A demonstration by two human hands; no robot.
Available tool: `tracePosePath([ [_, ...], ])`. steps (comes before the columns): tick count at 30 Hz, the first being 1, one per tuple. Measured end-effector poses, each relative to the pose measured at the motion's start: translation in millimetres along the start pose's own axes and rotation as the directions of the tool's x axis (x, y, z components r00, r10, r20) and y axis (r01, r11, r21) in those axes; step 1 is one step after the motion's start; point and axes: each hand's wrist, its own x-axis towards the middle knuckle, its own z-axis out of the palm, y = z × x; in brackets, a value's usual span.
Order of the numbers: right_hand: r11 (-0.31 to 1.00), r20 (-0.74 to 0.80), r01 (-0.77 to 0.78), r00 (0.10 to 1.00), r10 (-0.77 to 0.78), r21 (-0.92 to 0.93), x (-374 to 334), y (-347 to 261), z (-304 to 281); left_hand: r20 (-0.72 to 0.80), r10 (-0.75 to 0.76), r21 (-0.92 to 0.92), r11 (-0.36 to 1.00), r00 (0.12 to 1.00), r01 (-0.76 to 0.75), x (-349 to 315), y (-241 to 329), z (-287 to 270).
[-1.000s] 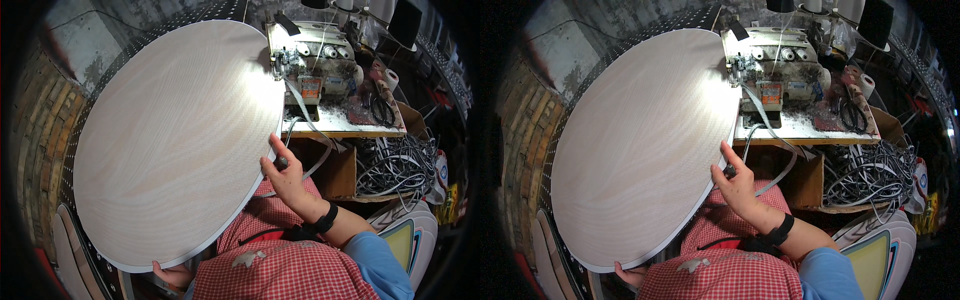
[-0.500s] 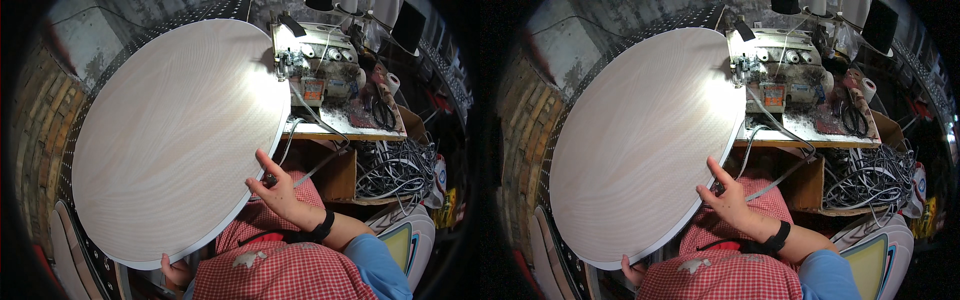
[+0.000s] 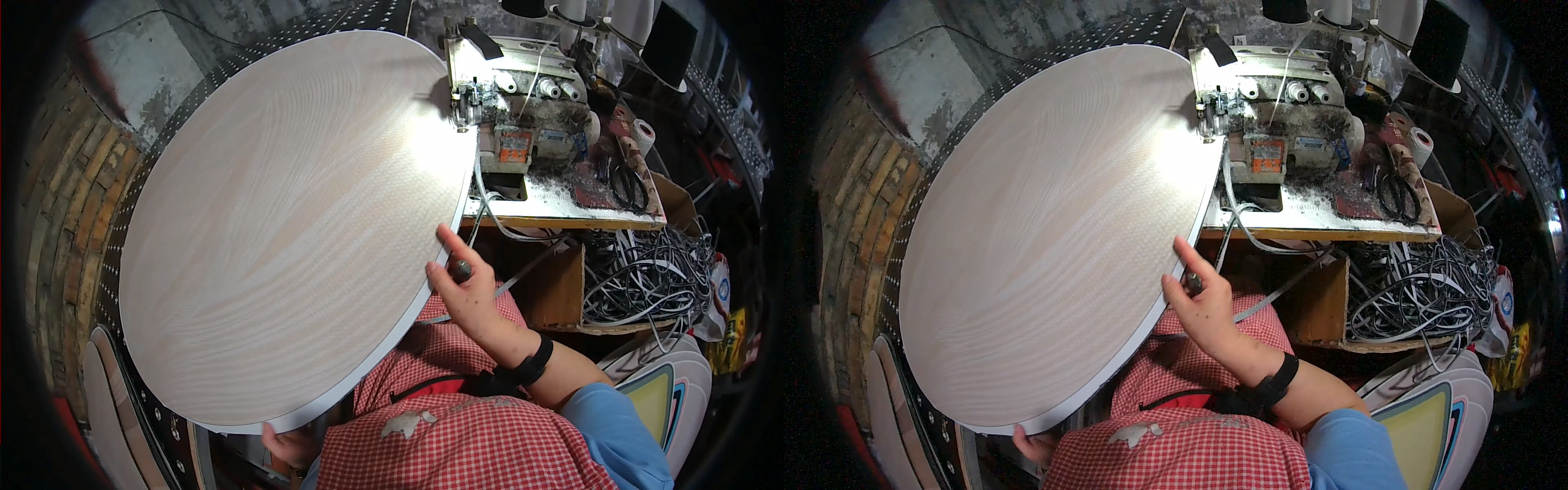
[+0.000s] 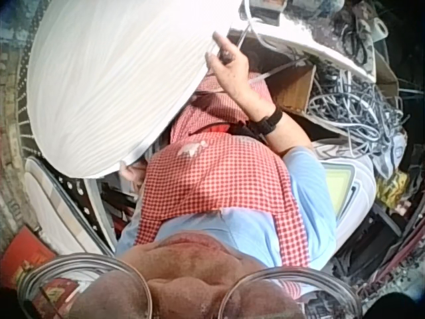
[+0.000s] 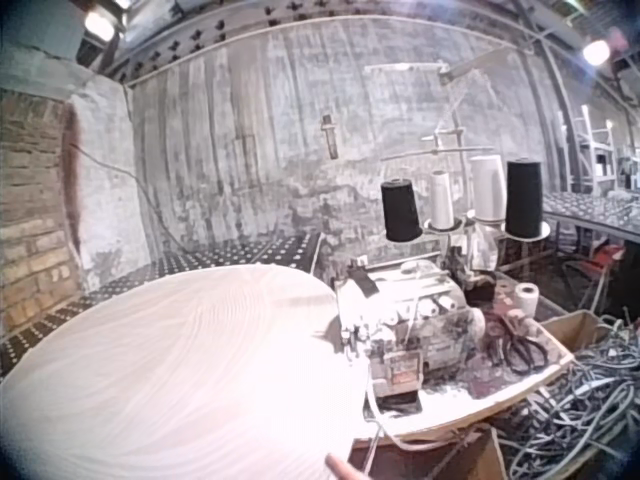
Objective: Finishing the edges of large fabric panels using an industrial overlock sewing machine.
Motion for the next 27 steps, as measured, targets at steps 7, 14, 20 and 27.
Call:
tracePosePath([
  [7,0.995,-0.122,0.095,0.988,-0.092,0.021,13.1,-1.1,-4.5,0.279,0.193,0.166,0.955,0.941,-0.245,47.5,9.3,-53.0],
  [14,0.996,-0.07,0.057,0.996,-0.061,-0.066,8.8,-1.3,-8.8,0.132,-0.01,-0.012,1.0,0.991,0.012,18.3,-3.1,-33.8],
  [20,0.995,-0.137,0.103,0.985,-0.103,-0.003,27.5,3.6,-15.6,0.194,0.138,0.055,0.987,0.971,-0.152,30.4,14.1,-27.5],
  [27,0.986,0.001,0.143,0.99,-0.143,-0.088,-1.9,8.4,-4.1,0.284,0.045,0.271,0.954,0.958,-0.125,18.9,3.2,-21.8],
])
